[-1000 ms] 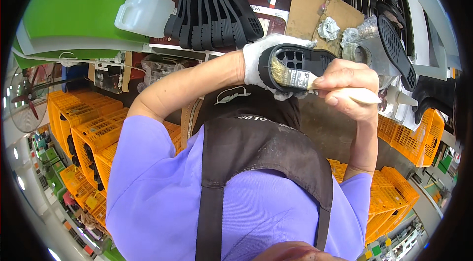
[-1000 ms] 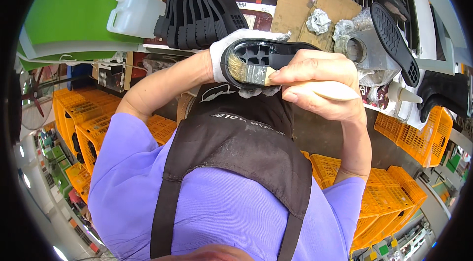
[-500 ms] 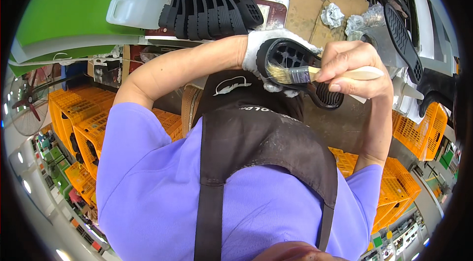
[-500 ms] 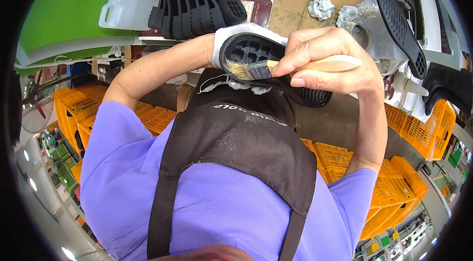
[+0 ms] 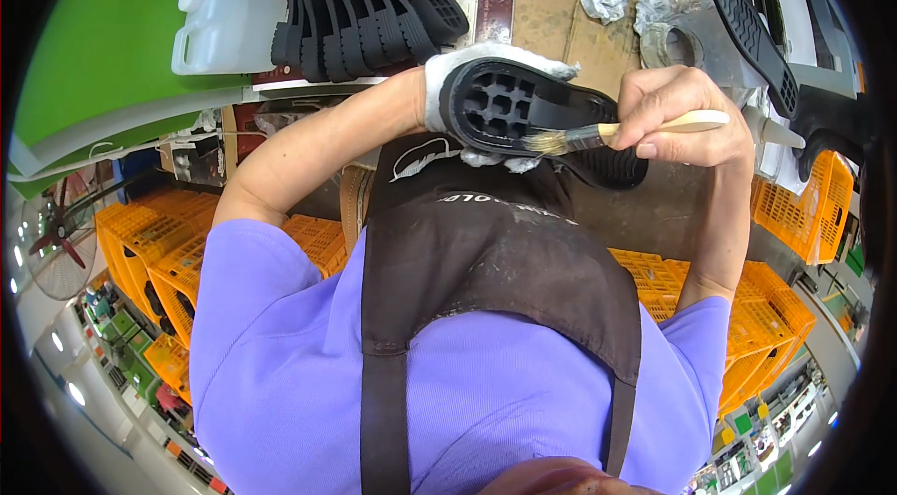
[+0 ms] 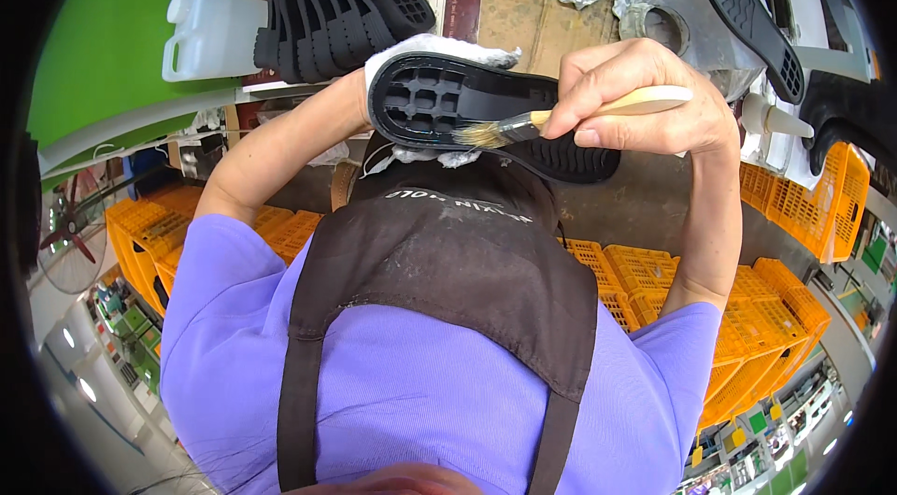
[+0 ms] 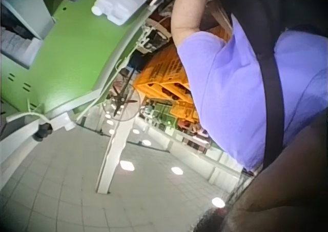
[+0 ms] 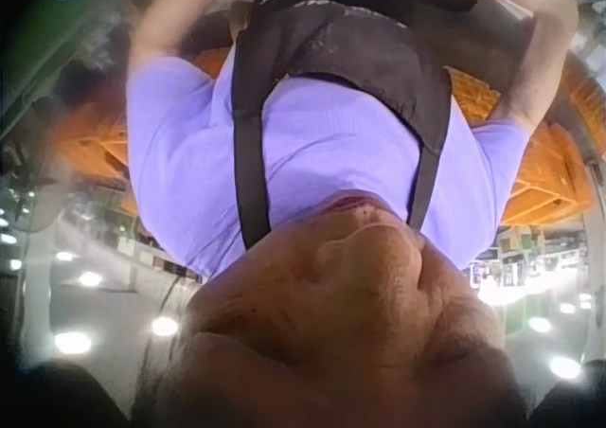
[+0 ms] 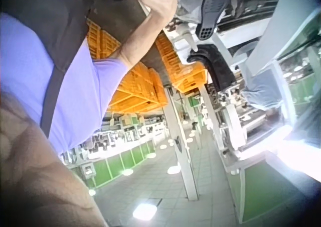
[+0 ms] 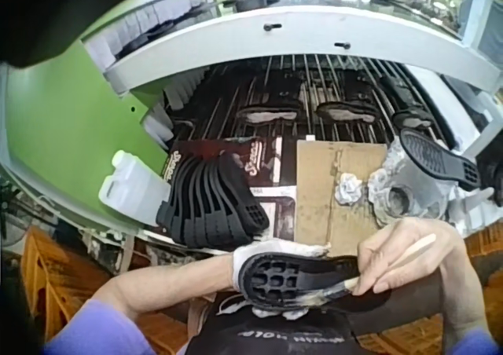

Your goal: The person applies a liquid substance to the sole of a black slide sandal using a brush. They repeatedly dip the brush into a container and spread the substance across the textured bottom of the sandal. After finishing one sandal, they place it on a shelf and pick up another from a yellow crate to repeat the process.

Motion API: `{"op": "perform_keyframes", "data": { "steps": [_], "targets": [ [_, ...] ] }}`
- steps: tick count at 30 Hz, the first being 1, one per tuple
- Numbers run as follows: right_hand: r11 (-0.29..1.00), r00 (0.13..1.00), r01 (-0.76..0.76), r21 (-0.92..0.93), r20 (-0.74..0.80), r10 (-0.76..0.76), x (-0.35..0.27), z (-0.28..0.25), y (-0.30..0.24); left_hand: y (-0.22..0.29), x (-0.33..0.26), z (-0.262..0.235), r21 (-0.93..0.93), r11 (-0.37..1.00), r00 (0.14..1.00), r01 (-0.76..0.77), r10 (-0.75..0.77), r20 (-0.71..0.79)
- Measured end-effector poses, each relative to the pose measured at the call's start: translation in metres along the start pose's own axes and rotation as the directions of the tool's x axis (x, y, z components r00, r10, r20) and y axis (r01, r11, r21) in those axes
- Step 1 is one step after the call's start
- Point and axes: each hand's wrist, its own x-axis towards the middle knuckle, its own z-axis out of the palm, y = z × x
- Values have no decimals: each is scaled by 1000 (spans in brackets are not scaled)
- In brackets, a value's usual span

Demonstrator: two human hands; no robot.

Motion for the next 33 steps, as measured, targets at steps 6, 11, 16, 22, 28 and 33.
{"op": "perform_keyframes", "data": {
  "steps": [6, 11, 16, 22, 28, 33],
  "targets": [
    [991, 991, -111, -76, -90, 104, -26, -1, 4, 2, 1, 1, -5, 993, 992, 118, -118, -38],
    [963, 946, -102, -250, -323, 17, -59, -2, -18, 6, -2, 3, -299, 952, 969, 66, 10, 247],
    [816, 817, 22, -578, -460, -348, -44, 24, -23, -4, -3, 16, -266, 946, 955, -184, 236, 179],
    [711, 842, 5, -703, -381, -382, -20, 44, -3, -11, -2, 11, -371, 920, 964, -123, 200, 177],
    [659, 786, -139, -739, -487, -381, -21, 37, 14, -15, -8, 15, -412, 887, 969, -211, 244, 29],
    [660, 707, -277, -698, -614, -352, -25, 37, 17, -21, -10, 12, -274, 910, 947, -311, 320, -14]
  ]
}}
